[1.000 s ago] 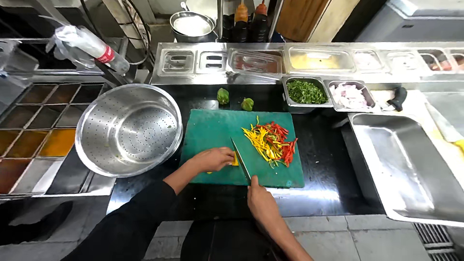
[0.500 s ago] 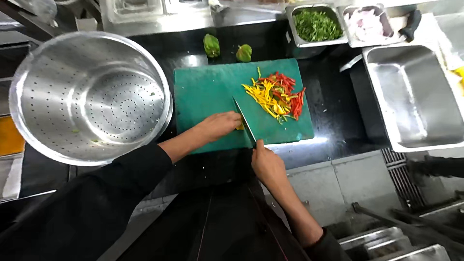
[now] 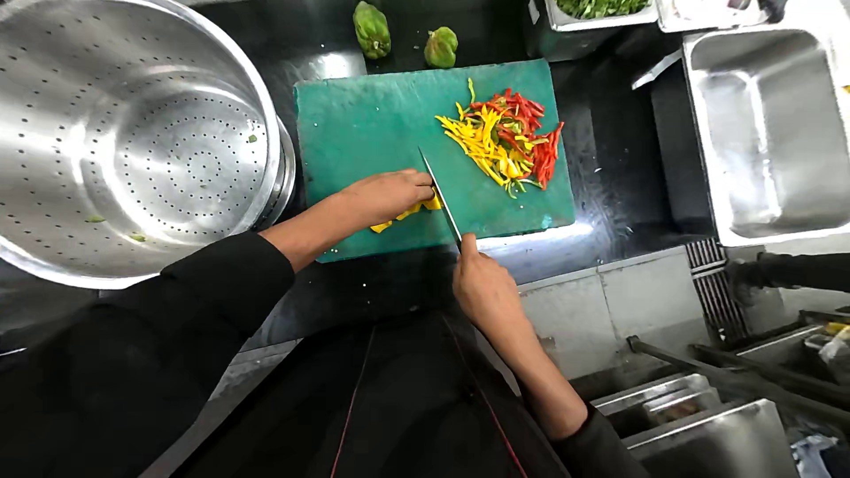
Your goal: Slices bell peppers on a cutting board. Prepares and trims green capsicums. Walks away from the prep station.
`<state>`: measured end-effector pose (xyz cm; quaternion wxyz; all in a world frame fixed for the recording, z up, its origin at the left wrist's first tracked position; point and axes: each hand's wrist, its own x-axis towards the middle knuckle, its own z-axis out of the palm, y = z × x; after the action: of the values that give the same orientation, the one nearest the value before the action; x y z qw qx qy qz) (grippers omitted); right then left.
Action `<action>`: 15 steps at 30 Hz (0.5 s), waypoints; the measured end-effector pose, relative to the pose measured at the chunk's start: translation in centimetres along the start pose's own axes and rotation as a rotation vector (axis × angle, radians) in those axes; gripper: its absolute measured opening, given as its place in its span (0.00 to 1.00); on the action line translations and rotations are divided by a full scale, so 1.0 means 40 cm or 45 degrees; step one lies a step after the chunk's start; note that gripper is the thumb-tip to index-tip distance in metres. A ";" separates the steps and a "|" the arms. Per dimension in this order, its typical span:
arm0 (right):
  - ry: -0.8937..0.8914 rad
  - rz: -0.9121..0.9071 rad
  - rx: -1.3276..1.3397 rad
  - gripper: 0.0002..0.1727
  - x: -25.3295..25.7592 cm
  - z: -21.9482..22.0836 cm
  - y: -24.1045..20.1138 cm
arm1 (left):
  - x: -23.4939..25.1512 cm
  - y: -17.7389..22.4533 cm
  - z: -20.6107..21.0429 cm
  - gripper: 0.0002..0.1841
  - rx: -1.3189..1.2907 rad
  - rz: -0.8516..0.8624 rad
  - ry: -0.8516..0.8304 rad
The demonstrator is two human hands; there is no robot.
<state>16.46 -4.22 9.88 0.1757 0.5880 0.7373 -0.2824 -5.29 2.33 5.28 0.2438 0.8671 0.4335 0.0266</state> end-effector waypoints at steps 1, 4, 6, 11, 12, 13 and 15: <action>0.020 -0.005 -0.001 0.15 0.000 0.006 0.000 | -0.003 -0.003 0.005 0.13 -0.015 0.006 0.022; 0.083 -0.031 -0.002 0.14 -0.015 0.010 0.004 | -0.006 -0.006 0.010 0.13 -0.020 0.009 0.042; -0.002 0.007 -0.024 0.15 -0.004 0.000 -0.005 | -0.007 -0.006 0.010 0.12 -0.020 0.012 0.041; 0.061 -0.018 0.010 0.16 0.056 0.014 -0.014 | -0.003 -0.005 0.007 0.13 -0.035 0.008 0.037; 0.108 -0.059 0.023 0.16 0.038 0.009 -0.008 | -0.004 -0.006 0.006 0.12 -0.034 0.014 0.053; 0.119 -0.070 0.025 0.15 0.023 0.007 -0.003 | -0.007 -0.009 0.009 0.11 -0.031 0.028 0.076; 0.054 -0.027 0.011 0.15 0.034 0.003 -0.005 | -0.009 -0.016 0.013 0.11 -0.035 0.036 0.108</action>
<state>15.90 -3.27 9.02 0.1544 0.5868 0.7459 -0.2748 -5.85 2.19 4.61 0.2369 0.8678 0.4306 0.0729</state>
